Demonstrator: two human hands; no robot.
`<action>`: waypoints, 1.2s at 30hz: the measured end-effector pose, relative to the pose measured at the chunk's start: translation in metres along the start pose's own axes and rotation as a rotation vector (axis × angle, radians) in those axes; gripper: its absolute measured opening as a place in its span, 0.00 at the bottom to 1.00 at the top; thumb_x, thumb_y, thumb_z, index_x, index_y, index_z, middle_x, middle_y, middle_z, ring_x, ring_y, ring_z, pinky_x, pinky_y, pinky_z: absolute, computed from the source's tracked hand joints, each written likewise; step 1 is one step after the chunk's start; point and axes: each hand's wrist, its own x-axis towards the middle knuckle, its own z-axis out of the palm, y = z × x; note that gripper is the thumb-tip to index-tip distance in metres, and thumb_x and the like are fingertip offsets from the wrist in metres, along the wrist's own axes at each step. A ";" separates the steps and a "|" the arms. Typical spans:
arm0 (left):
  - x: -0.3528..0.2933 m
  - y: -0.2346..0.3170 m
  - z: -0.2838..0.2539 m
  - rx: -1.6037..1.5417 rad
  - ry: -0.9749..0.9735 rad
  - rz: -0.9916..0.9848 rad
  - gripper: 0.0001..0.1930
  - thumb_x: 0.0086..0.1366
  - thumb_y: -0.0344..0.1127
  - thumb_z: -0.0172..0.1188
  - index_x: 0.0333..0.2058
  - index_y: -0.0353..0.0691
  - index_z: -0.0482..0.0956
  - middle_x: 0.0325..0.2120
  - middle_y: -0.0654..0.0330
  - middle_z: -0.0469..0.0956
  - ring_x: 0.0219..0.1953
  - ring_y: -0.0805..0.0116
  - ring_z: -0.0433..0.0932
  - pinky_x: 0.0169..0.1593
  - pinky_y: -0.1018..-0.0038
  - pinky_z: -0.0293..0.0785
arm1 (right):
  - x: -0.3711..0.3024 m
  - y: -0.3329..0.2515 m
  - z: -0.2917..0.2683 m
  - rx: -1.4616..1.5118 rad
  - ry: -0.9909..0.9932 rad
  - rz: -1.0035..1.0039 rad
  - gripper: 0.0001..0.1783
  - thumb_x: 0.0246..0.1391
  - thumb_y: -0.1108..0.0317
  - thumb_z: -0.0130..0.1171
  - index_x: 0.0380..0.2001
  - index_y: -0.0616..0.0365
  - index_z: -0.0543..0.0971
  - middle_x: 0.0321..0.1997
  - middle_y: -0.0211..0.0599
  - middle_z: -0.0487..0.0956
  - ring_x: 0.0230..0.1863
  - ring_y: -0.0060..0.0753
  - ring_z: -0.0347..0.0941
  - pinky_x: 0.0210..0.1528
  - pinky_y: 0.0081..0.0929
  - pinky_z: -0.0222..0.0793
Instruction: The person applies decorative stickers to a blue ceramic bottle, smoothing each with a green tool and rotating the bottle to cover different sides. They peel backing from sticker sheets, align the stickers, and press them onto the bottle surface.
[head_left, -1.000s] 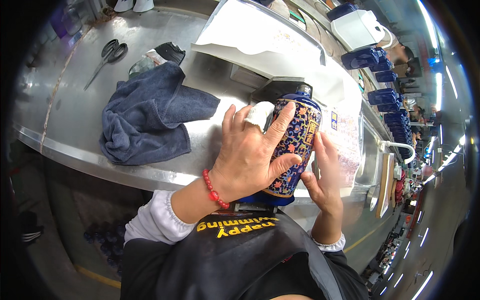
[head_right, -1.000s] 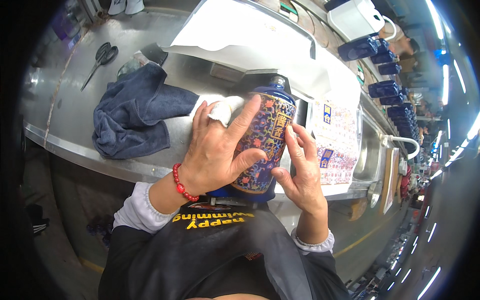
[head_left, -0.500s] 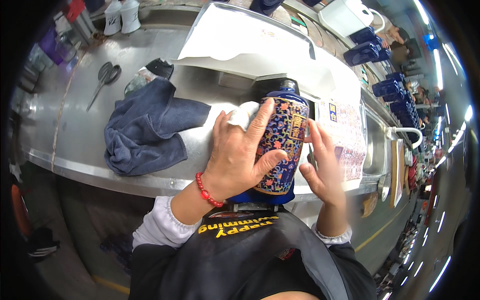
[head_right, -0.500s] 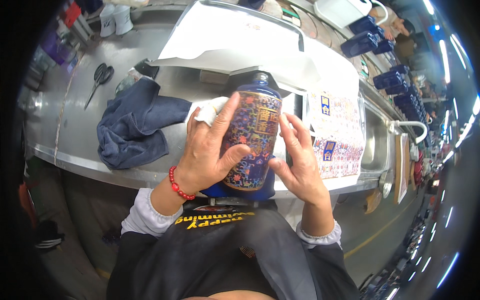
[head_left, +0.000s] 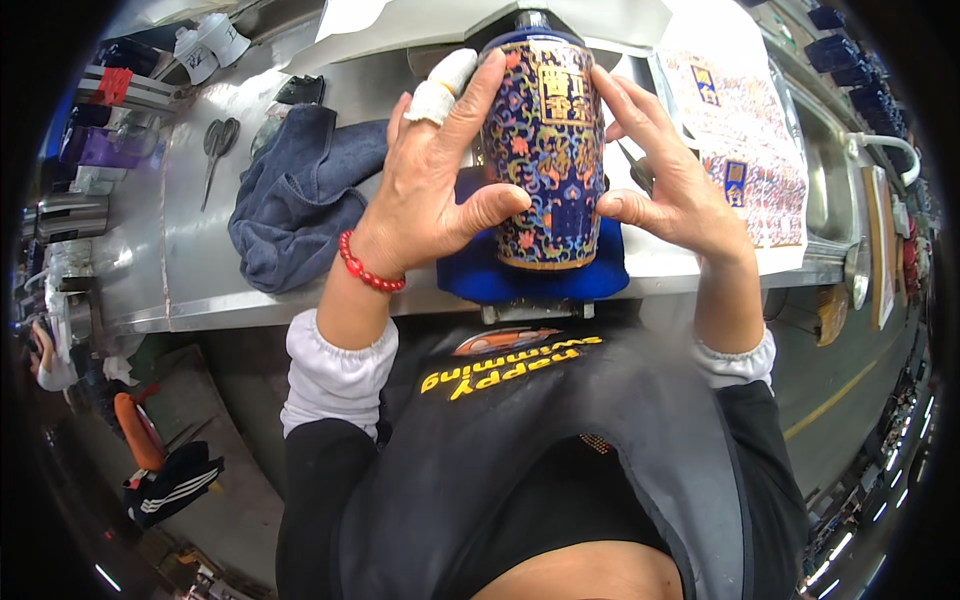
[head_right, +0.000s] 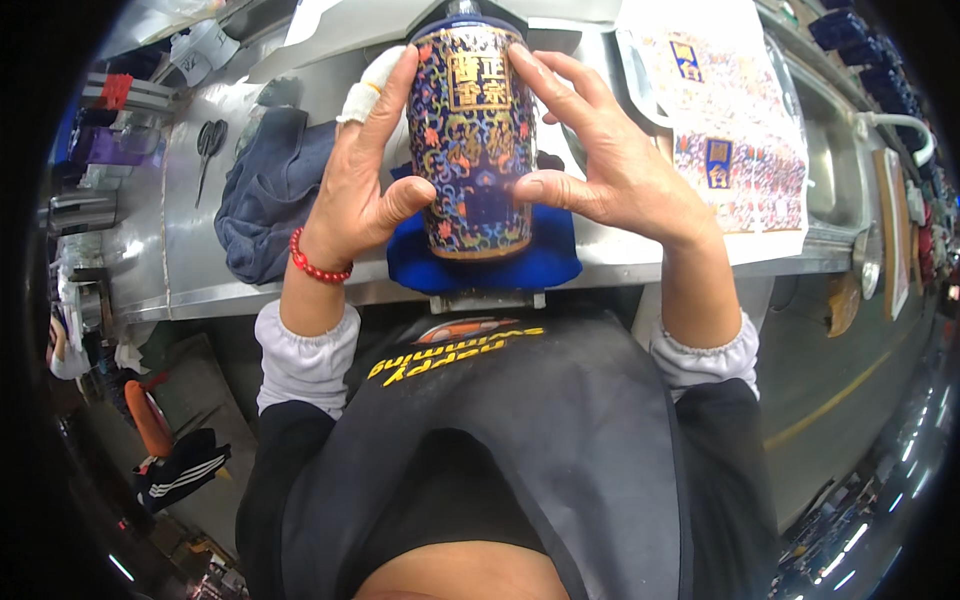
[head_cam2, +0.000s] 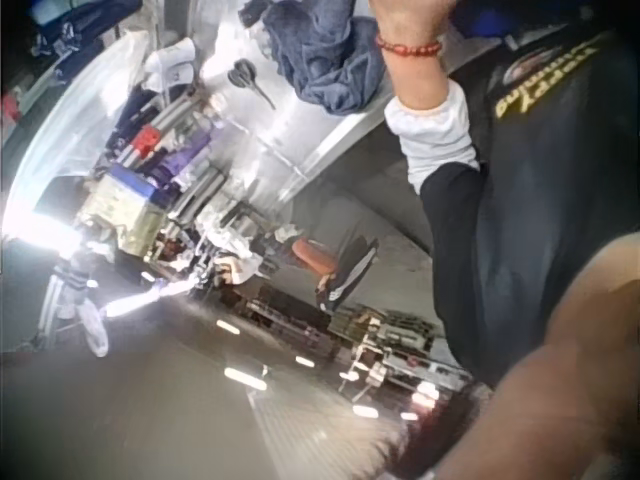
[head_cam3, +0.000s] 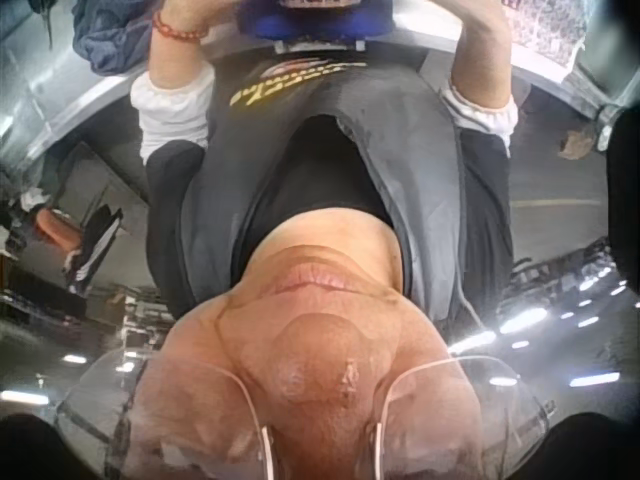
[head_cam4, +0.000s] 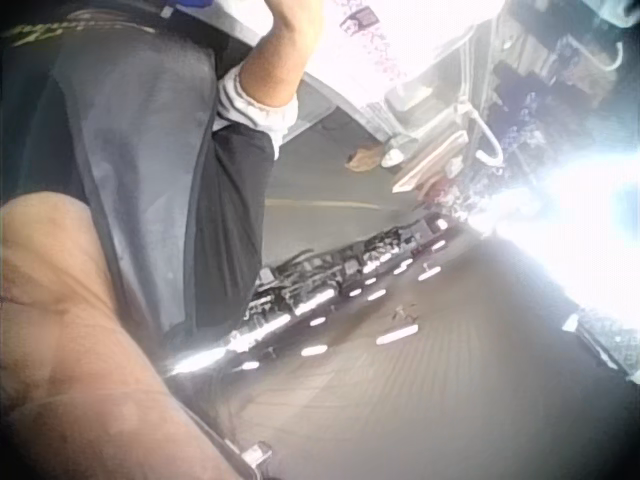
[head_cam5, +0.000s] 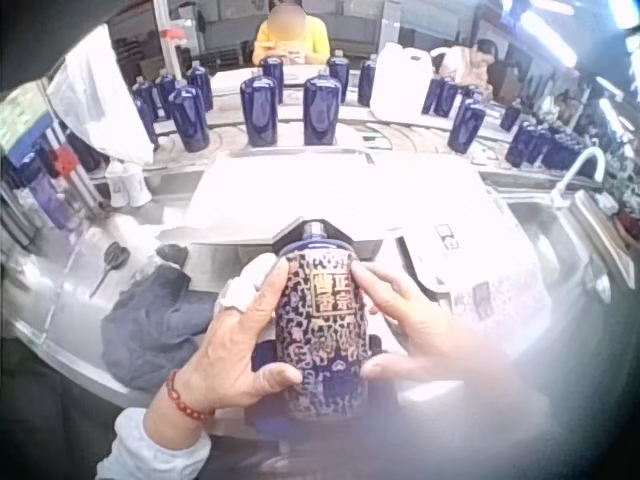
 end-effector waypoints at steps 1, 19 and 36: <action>-0.002 0.000 -0.003 0.016 -0.047 -0.010 0.57 0.58 0.78 0.57 0.74 0.41 0.57 0.68 0.40 0.63 0.71 0.42 0.61 0.72 0.46 0.46 | -0.001 0.001 0.000 0.038 -0.033 0.032 0.67 0.42 0.31 0.72 0.77 0.58 0.55 0.72 0.48 0.62 0.53 0.33 0.69 0.67 0.41 0.63; 0.003 0.004 -0.019 0.146 -0.244 -0.016 0.69 0.47 0.76 0.68 0.77 0.44 0.43 0.74 0.45 0.55 0.75 0.43 0.54 0.71 0.33 0.37 | -0.001 0.001 -0.002 -0.020 -0.134 -0.029 0.76 0.37 0.37 0.78 0.78 0.60 0.43 0.80 0.53 0.51 0.72 0.51 0.61 0.68 0.40 0.65; 0.006 0.014 -0.024 0.224 -0.279 -0.085 0.64 0.54 0.80 0.59 0.76 0.41 0.47 0.74 0.41 0.53 0.76 0.42 0.50 0.74 0.39 0.32 | 0.006 0.003 0.000 0.156 -0.071 -0.017 0.73 0.39 0.42 0.80 0.78 0.56 0.45 0.74 0.60 0.57 0.74 0.61 0.56 0.73 0.46 0.58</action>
